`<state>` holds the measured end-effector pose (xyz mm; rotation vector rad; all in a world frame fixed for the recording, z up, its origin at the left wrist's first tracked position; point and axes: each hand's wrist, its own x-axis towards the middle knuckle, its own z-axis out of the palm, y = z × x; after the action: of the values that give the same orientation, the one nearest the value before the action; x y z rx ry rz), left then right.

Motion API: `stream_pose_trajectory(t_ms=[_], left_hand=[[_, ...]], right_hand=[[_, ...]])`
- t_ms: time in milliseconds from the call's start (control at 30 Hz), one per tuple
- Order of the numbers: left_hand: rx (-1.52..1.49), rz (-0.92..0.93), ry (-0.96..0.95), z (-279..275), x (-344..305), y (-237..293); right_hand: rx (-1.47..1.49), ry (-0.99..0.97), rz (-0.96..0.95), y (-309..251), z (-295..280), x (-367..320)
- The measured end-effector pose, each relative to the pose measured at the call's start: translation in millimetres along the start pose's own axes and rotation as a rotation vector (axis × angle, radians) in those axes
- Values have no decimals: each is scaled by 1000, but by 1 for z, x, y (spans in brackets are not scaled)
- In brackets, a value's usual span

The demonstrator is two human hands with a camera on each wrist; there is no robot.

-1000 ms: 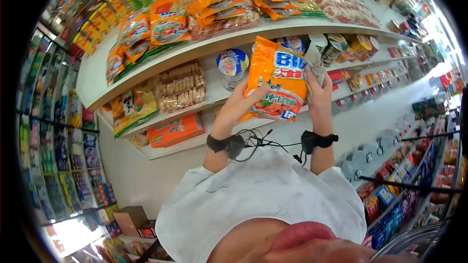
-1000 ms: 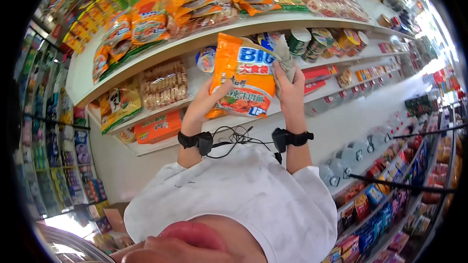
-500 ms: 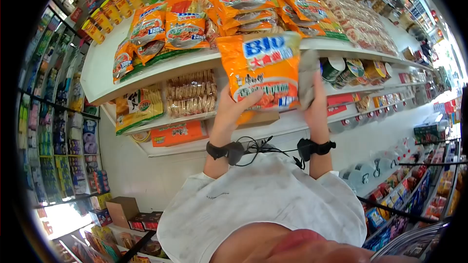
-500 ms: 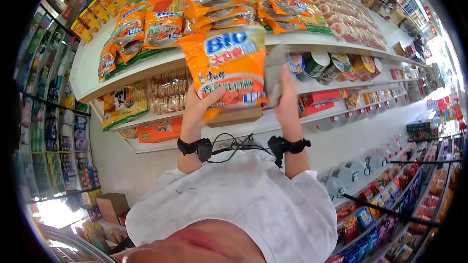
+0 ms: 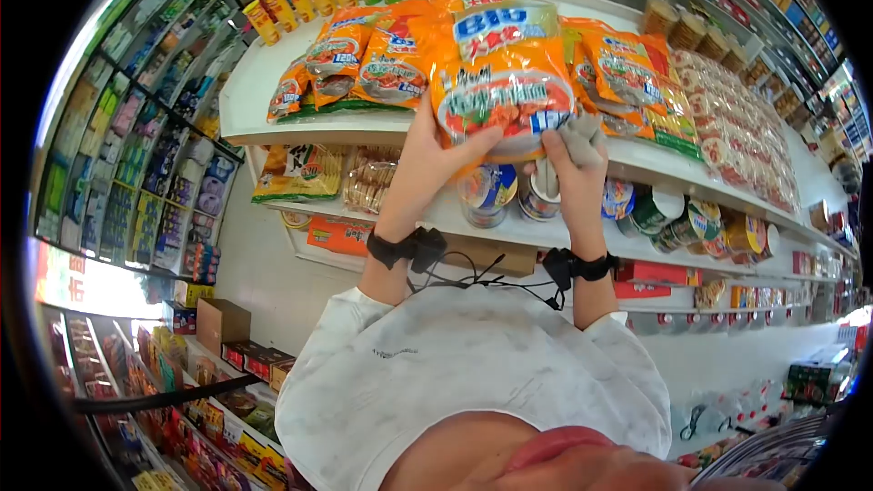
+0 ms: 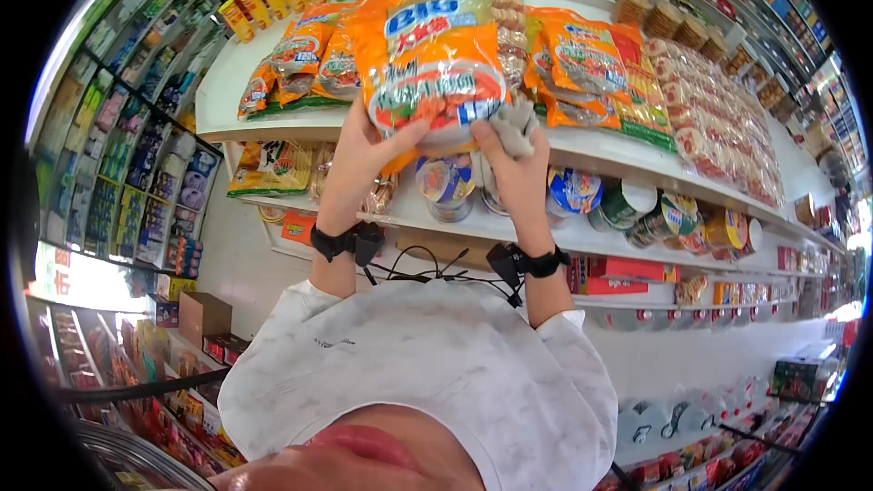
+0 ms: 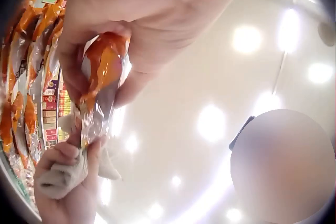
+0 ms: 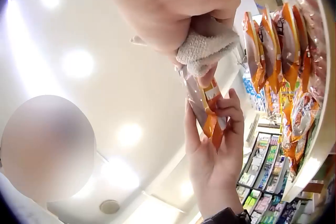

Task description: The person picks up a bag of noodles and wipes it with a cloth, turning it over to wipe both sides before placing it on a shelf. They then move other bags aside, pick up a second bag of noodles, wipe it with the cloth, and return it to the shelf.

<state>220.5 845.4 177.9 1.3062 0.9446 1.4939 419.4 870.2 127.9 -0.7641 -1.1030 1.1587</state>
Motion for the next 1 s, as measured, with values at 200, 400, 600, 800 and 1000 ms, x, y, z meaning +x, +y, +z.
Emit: stream_pose_trajectory(t_ms=[200,400,600,800,1000], left_hand=[[510,448,295,8,87,-2],[559,356,312,-18,138,-37],[535,355,310,-31,125,-50],[352,426,233,-30,129,-62],[305,384,258,-29,130,-76]], right_hand=[[-219,-90,-303,-1,19,122],[-560,69,-463,20,13,156],[-294,193,-578,-13,34,154],[-1057,-94,-965,4,72,159],[-1086,-342,-1027,5,87,139]])
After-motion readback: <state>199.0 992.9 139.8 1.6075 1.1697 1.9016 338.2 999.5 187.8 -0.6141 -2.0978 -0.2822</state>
